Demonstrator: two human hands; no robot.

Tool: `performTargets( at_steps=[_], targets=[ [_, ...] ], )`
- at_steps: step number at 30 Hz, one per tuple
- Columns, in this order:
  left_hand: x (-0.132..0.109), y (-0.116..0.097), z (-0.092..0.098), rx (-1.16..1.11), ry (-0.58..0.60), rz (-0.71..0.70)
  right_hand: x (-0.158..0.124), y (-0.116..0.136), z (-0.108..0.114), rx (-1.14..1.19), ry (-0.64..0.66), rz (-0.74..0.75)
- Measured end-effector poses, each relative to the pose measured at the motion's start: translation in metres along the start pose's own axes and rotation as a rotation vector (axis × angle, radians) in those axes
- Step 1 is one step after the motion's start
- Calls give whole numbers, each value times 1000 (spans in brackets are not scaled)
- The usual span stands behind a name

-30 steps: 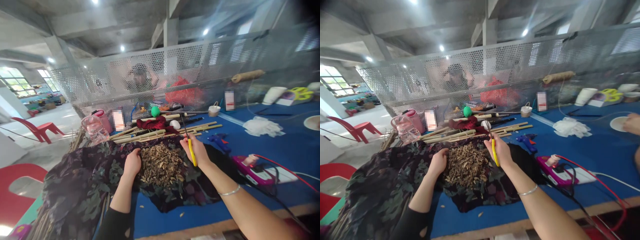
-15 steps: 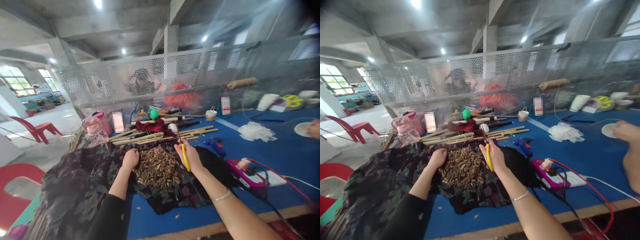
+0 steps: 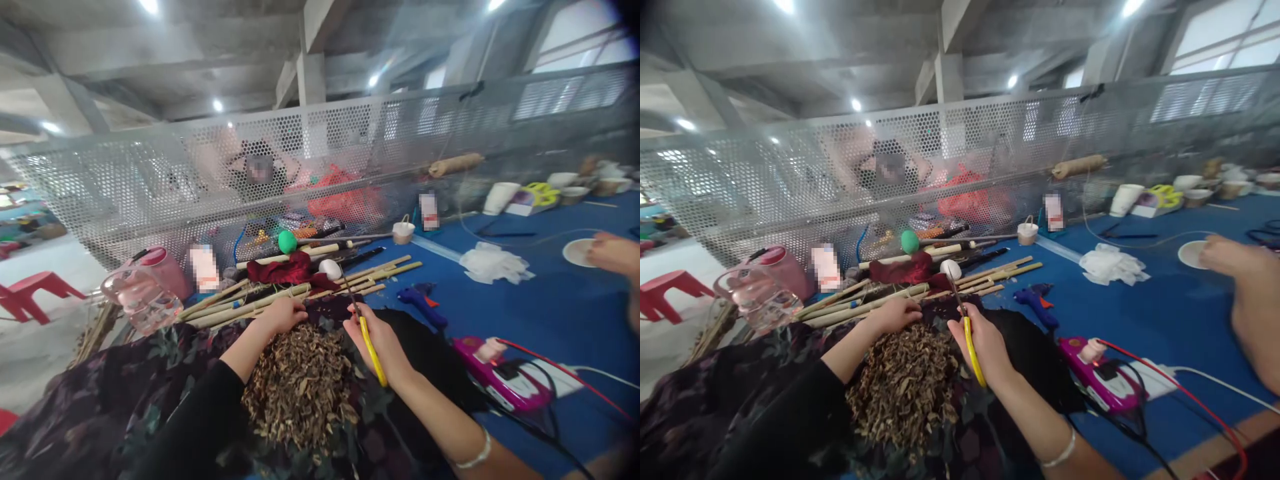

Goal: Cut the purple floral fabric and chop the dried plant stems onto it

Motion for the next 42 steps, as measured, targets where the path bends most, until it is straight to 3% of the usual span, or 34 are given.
performTargets(
  at_steps=[7, 11, 15, 20, 24, 27, 31, 34, 38, 42],
  targets=[
    [-2, -4, -8, 29, -50, -10, -2, 2, -7, -50, 46, -29],
    [-26, -13, 7, -90, -5, -101, 4, 5, -4, -68, 48, -29],
    [-49, -32, 20, -258, 111, -209, 8, 4, 0, -100, -32, 30],
    [-55, -29, 25, -408, 108, -211, 10, 1, 1, -150, -102, 54],
    [-56, -19, 35, -653, -45, -157, 3, 10, 0, -180, -89, 67],
    [-68, -11, 37, -965, -210, -70, -8, 30, 2, -213, -75, 127],
    [-99, 2, 19, -1391, -448, 36, -29, 64, 9, -254, -31, 227],
    [-125, 8, 0, -1585, -612, 73, -47, 80, 13, -231, 51, 229],
    [-146, 5, -18, -1670, -677, 65, -60, 91, 18, -80, 127, 170],
    [-152, 3, -26, -1643, -686, 67, -52, 112, 13, 147, 144, 216]
  ],
)
Point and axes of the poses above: each hand's wrist, its own x-axis towards the middle knuckle, its own z-axis out of the back of the hand, y = z × x, the point moved 10 cm from there along x, towards the middle knuckle, and after that the axes turned 9 degrees about -x, right-handed, at the moved point
